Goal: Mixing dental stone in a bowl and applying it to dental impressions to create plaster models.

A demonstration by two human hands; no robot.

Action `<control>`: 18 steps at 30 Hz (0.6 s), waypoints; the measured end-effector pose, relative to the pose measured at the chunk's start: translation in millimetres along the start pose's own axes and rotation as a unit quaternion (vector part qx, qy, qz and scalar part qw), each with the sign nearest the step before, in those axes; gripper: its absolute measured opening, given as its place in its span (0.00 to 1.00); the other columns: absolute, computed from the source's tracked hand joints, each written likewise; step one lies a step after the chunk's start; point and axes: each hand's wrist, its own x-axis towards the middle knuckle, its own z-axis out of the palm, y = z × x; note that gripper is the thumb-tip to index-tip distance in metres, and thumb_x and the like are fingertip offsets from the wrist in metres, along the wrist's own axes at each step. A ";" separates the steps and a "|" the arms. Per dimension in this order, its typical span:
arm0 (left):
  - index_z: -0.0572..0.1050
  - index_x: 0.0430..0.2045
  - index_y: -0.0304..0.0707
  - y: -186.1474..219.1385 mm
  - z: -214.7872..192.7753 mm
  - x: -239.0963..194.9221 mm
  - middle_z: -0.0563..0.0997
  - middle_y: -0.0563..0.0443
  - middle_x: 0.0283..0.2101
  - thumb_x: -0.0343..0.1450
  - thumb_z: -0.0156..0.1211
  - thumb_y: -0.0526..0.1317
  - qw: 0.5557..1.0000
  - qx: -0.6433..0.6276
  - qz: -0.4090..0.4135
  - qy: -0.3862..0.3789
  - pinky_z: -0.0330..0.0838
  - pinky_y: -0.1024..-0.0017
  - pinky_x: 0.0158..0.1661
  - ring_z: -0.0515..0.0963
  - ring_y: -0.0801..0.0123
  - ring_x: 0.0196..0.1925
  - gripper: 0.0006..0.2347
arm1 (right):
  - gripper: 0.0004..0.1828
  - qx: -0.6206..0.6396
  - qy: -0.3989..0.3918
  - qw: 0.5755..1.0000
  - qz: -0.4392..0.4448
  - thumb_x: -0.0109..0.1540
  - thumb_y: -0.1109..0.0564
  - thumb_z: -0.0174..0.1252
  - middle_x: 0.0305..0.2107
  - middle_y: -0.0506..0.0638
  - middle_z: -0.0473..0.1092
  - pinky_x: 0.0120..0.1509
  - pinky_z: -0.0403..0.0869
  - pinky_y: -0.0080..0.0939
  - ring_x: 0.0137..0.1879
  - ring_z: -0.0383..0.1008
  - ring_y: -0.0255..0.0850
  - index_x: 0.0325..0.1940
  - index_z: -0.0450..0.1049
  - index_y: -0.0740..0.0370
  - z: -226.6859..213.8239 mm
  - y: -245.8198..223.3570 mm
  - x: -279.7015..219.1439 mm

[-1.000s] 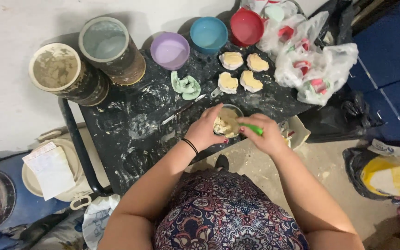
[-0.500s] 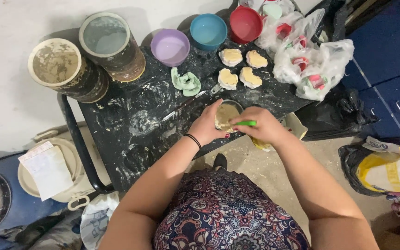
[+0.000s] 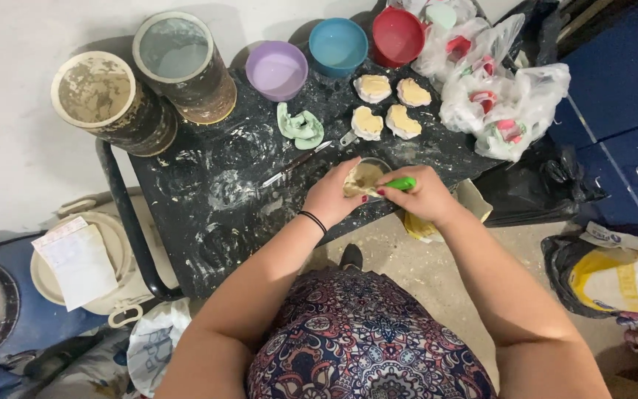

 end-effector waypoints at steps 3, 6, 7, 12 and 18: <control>0.50 0.76 0.51 -0.6 -6.0 -2.9 0.60 0.35 0.74 0.70 0.66 0.47 0.999 -0.028 0.010 -0.024 0.64 0.57 0.70 0.65 0.47 0.74 0.38 | 0.09 -0.022 -0.007 0.999 -0.039 0.61 0.55 0.68 0.31 0.59 0.80 0.46 0.77 0.55 0.38 0.81 0.56 0.44 0.85 0.60 1.1 7.6 15.7; 0.46 0.77 0.50 -4.5 -6.7 -2.8 0.56 0.32 0.75 0.69 0.68 0.43 0.999 -0.024 0.017 -0.037 0.61 0.55 0.72 0.61 0.45 0.76 0.42 | 0.08 -0.045 -0.036 0.997 -0.051 0.63 0.56 0.66 0.30 0.59 0.81 0.50 0.77 0.53 0.38 0.81 0.54 0.44 0.85 0.58 -7.8 -0.1 30.4; 0.46 0.77 0.50 -4.1 -7.7 -1.9 0.56 0.32 0.75 0.69 0.68 0.43 0.999 -0.023 0.018 -0.036 0.61 0.55 0.72 0.61 0.45 0.76 0.42 | 0.08 -0.046 -0.035 0.997 -0.052 0.63 0.56 0.66 0.30 0.59 0.81 0.50 0.77 0.53 0.38 0.81 0.54 0.44 0.85 0.58 -11.9 4.1 27.8; 0.44 0.78 0.44 -2.2 -9.5 -2.9 0.55 0.27 0.75 0.68 0.70 0.41 0.996 -0.071 0.023 -0.050 0.59 0.52 0.72 0.60 0.41 0.76 0.44 | 0.08 -0.052 -0.027 0.998 -0.002 0.63 0.56 0.65 0.30 0.58 0.81 0.53 0.78 0.51 0.38 0.82 0.51 0.44 0.85 0.59 -12.9 7.7 -4.8; 0.47 0.77 0.49 -10.5 0.6 2.6 0.58 0.34 0.75 0.68 0.70 0.42 0.998 -0.044 0.022 -0.029 0.60 0.57 0.73 0.61 0.47 0.76 0.42 | 0.10 -0.009 0.053 0.999 0.005 0.62 0.54 0.69 0.32 0.59 0.80 0.47 0.78 0.54 0.40 0.82 0.56 0.43 0.84 0.61 14.0 2.5 0.7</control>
